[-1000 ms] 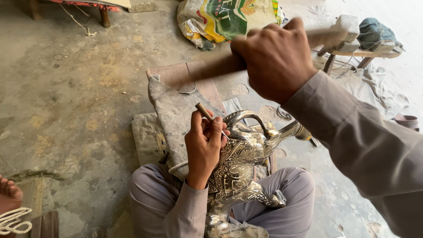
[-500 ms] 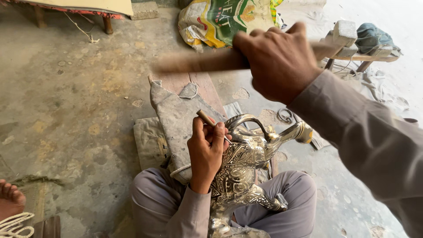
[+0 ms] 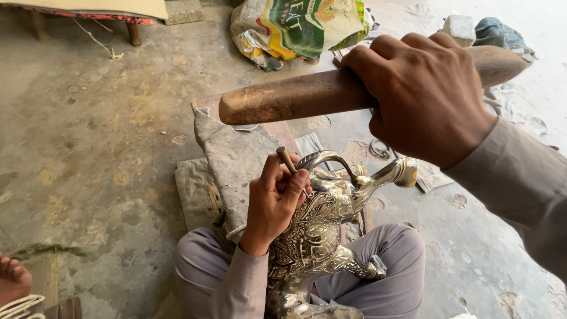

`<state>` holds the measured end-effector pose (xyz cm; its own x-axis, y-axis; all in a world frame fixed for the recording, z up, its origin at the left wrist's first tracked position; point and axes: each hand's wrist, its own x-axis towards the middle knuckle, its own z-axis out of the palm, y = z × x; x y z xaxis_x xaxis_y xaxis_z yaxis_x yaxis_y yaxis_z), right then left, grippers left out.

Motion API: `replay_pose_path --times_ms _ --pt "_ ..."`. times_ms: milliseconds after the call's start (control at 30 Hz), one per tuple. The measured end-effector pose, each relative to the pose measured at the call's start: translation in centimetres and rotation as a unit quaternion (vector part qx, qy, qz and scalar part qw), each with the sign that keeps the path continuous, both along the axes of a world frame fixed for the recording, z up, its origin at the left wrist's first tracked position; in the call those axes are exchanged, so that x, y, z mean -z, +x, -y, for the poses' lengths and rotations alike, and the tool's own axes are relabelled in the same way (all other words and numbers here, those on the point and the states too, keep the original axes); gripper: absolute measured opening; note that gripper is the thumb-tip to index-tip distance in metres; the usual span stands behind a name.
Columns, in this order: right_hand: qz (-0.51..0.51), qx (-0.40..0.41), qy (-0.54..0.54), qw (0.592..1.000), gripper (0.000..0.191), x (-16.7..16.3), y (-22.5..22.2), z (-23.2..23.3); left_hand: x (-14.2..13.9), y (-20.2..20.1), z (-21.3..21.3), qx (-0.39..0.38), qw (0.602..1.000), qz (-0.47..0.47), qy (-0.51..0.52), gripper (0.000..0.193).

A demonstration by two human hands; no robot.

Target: The person sits cross-legged on the workshop floor holding a brass horse figurine on their lap. They position a small punch against the figurine's engraved surface and strike it with a wooden mallet, repositioning the punch repeatedly to work different areas of the decoration.

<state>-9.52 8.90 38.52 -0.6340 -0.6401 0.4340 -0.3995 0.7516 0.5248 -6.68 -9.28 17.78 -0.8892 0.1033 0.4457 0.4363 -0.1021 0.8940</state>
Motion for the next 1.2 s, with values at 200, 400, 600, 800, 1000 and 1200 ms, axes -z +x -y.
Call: replay_pose_path --times_ms 200,400,600,800,1000,1200 --pt "0.21 0.033 -0.175 0.961 0.041 2.3 -1.4 -0.7 0.4 -0.1 -0.2 0.009 1.0 0.012 0.022 0.02" --pt "0.203 0.091 -0.036 0.974 0.039 3.7 -1.8 -1.5 0.4 -0.1 -0.1 0.013 0.999 0.028 0.019 0.02" --pt "0.116 0.039 -0.041 0.992 0.035 3.5 -1.3 -1.6 0.1 -0.2 0.0 0.02 0.999 0.026 0.002 0.021" --pt "0.117 0.042 -0.046 0.991 0.049 3.1 -0.5 -0.8 0.1 -0.3 0.3 0.027 0.999 0.028 0.008 0.027" --pt "0.159 0.12 -0.01 0.98 0.031 2.8 -0.3 -0.7 0.3 -0.6 0.4 0.029 0.999 0.015 -0.01 0.023" --pt "0.15 0.09 -0.022 0.984 0.029 3.2 -0.9 -1.2 0.3 -0.6 0.6 0.031 0.999 0.007 -0.011 0.023"
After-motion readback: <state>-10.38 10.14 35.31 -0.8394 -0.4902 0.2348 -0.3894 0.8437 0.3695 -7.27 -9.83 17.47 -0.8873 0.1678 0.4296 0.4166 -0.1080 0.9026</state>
